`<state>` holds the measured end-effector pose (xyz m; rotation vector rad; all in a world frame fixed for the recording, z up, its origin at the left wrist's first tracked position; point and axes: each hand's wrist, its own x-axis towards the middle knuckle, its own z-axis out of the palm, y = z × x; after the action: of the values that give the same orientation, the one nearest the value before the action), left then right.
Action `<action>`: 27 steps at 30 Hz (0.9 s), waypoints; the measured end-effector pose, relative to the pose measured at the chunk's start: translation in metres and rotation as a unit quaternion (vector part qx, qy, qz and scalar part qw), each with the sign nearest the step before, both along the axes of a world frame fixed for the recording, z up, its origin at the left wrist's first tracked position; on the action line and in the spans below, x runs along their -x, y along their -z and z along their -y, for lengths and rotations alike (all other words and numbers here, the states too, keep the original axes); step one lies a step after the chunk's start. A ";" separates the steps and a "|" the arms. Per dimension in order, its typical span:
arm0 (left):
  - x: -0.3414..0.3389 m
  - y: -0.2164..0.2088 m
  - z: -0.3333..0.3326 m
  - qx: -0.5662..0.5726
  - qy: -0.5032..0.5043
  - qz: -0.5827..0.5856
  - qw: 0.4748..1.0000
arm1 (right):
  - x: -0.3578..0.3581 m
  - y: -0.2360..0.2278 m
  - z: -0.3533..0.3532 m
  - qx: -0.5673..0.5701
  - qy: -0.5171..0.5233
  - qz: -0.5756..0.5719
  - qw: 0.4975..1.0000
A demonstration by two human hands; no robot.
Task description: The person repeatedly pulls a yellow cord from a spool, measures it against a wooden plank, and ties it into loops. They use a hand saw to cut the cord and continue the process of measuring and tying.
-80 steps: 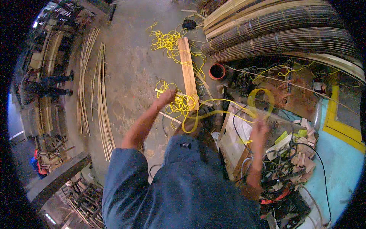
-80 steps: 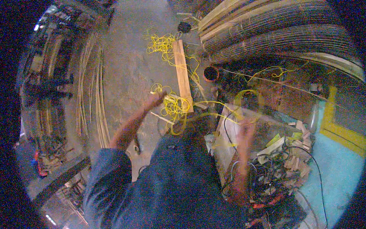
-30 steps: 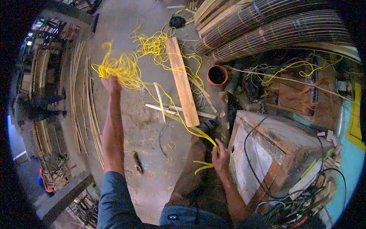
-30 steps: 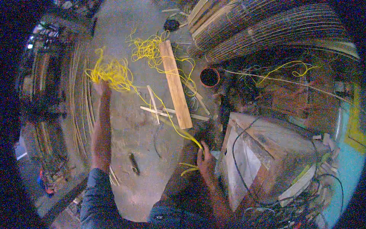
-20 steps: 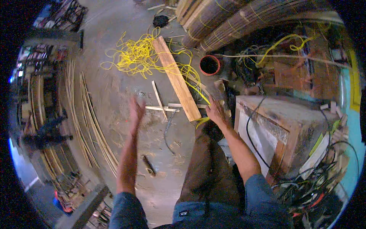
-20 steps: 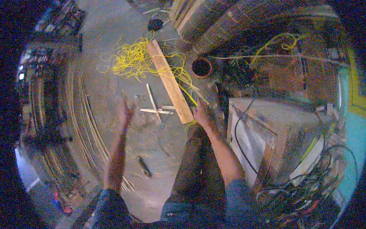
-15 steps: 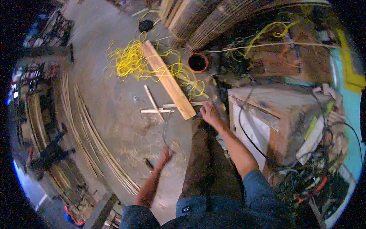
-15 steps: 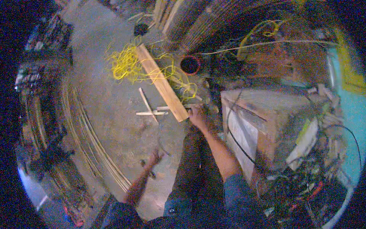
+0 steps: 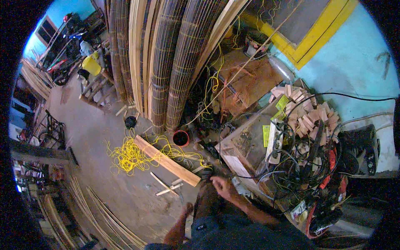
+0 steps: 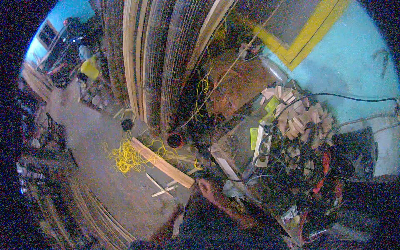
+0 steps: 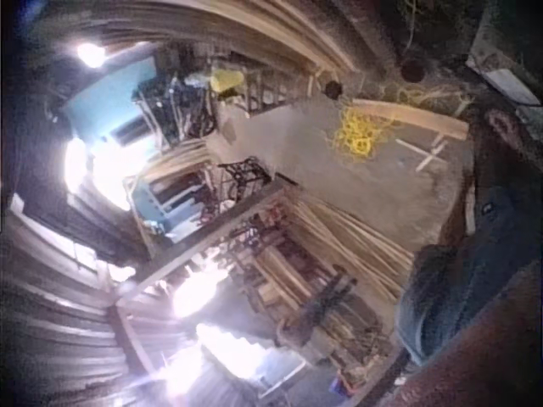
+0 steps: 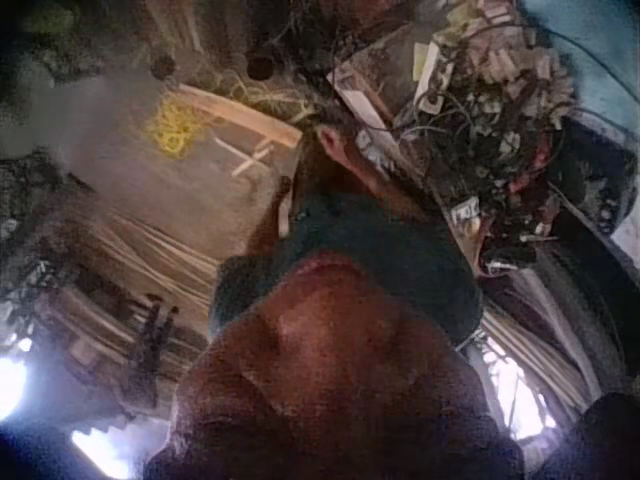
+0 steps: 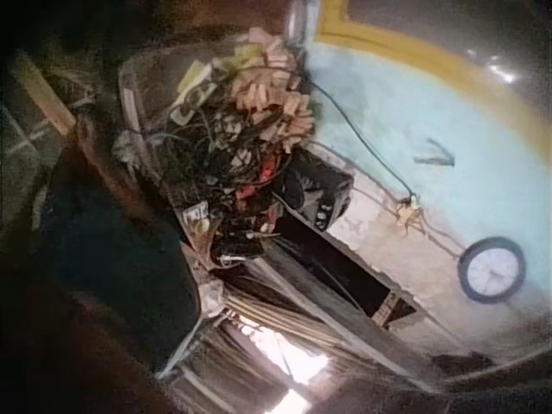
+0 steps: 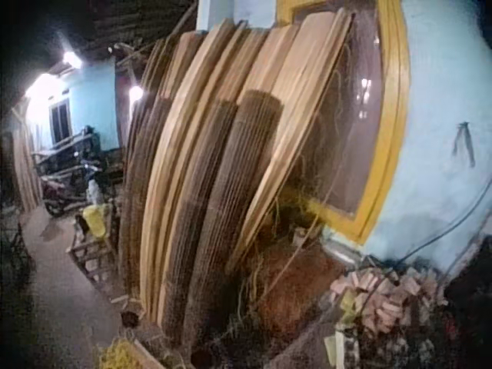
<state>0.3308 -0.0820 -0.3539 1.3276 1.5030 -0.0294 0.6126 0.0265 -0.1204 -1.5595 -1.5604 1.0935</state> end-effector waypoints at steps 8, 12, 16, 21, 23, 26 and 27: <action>-0.148 -0.077 -0.404 -0.484 0.015 0.114 0.867 | -0.076 -0.050 -0.135 -0.177 0.239 0.135 0.945; -0.220 -0.054 -0.558 -0.561 0.111 0.017 0.820 | -0.079 -0.035 -0.132 -0.065 0.210 0.172 0.960; -0.225 0.008 -0.663 -0.650 0.179 -0.152 0.723 | -0.071 -0.043 -0.139 -0.061 0.264 0.103 0.957; -0.300 -0.026 -0.667 -0.438 0.263 -0.022 0.859 | -0.087 -0.025 -0.137 -0.095 0.272 0.153 0.945; -0.284 -0.041 -0.649 -0.442 0.218 -0.006 0.870 | -0.086 -0.031 -0.143 -0.130 0.264 0.156 0.943; -0.248 -0.060 -0.597 -0.422 0.158 0.064 0.890 | -0.082 -0.044 -0.144 -0.081 0.268 0.120 0.953; -0.235 -0.066 -0.571 -0.407 0.142 0.088 0.898 | -0.079 -0.041 -0.142 -0.087 0.271 0.130 0.950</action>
<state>0.5654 0.4886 -0.2882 2.1413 1.1788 0.5765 0.6919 0.1685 -0.0795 -1.9053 -1.2253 0.4476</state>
